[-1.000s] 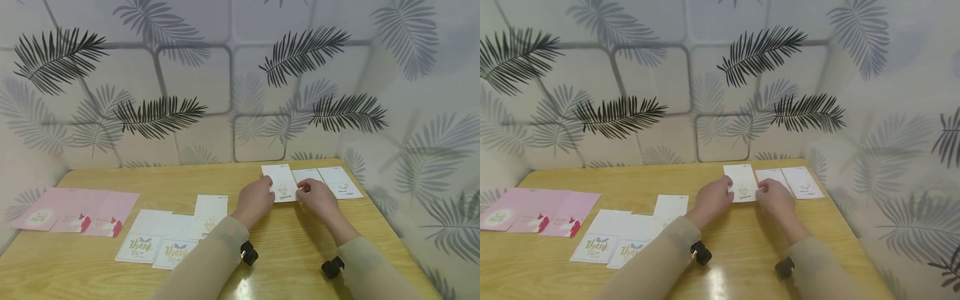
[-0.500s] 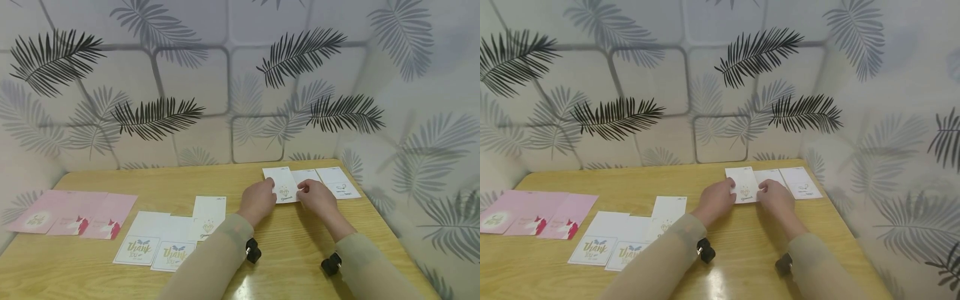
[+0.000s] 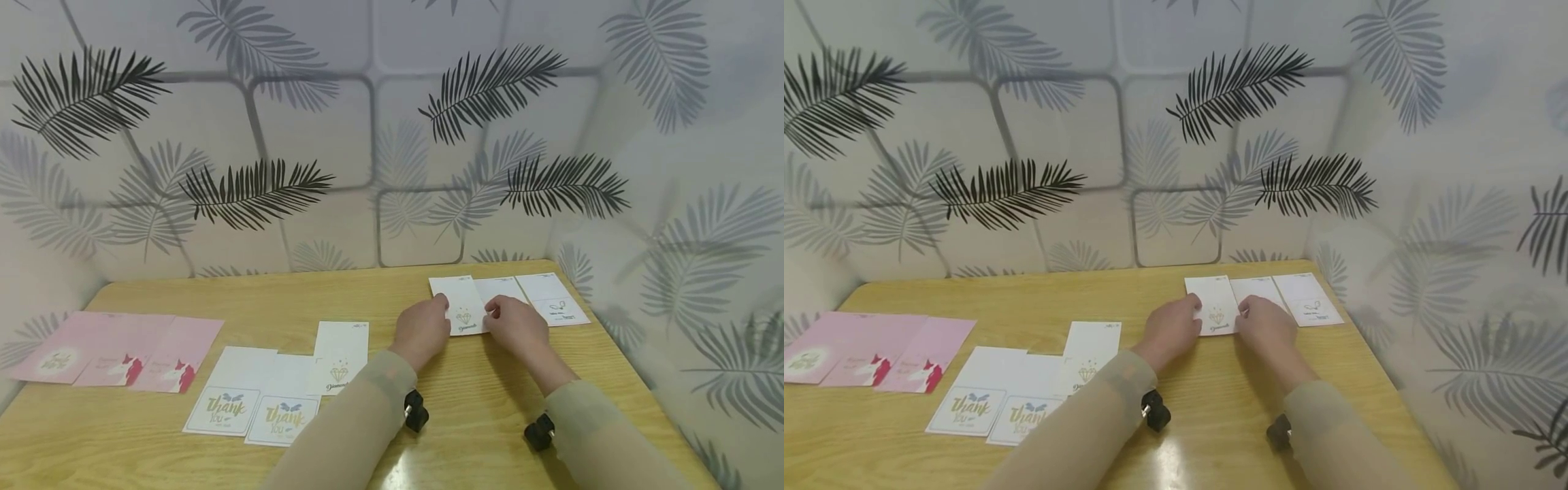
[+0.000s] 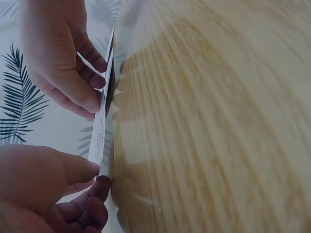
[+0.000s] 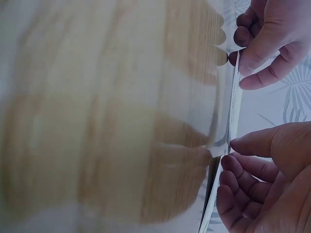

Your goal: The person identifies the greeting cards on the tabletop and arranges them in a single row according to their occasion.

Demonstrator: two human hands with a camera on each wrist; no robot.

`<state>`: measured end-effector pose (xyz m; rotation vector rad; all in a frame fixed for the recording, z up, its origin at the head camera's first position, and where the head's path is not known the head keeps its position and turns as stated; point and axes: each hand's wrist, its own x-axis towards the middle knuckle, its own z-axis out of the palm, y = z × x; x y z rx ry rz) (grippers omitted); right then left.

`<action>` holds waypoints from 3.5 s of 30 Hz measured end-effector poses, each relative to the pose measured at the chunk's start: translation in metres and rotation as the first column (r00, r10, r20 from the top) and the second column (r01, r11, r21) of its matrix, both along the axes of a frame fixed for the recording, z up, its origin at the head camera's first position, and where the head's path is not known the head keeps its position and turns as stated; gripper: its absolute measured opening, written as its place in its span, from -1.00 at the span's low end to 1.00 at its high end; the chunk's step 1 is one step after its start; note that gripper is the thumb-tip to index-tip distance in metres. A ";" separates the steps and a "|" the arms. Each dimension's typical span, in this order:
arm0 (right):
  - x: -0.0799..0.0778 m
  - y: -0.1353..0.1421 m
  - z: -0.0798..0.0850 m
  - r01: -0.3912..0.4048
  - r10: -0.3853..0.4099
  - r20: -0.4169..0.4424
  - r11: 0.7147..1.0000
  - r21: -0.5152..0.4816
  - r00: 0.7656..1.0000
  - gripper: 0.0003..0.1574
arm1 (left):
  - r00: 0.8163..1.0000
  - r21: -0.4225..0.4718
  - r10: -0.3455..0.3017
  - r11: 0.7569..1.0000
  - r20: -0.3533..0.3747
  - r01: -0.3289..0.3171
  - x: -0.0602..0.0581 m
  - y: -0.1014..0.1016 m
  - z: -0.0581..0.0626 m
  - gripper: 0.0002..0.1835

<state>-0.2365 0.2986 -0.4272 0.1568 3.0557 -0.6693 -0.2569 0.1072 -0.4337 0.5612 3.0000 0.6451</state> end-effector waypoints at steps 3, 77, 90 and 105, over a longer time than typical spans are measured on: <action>0.000 0.000 0.002 -0.001 0.001 0.004 1.000 0.009 1.000 -0.65 | 1.000 0.004 0.001 1.000 -0.008 -0.001 -0.001 0.001 -0.002 -0.72; 0.033 -0.066 0.015 -0.139 0.128 -0.056 0.936 -0.324 0.990 -0.60 | 0.982 0.232 0.174 0.955 0.071 -0.186 0.039 -0.121 0.020 -0.49; 0.042 -0.111 0.017 -0.190 0.204 -0.021 0.867 -0.460 0.979 -0.56 | 0.970 0.177 0.227 0.954 0.090 -0.240 0.054 -0.189 0.021 -0.40; 0.049 -0.151 0.009 -0.116 0.228 0.060 0.684 -0.720 0.972 -0.40 | 0.960 0.145 0.259 0.951 0.103 -0.272 0.057 -0.214 0.012 -0.28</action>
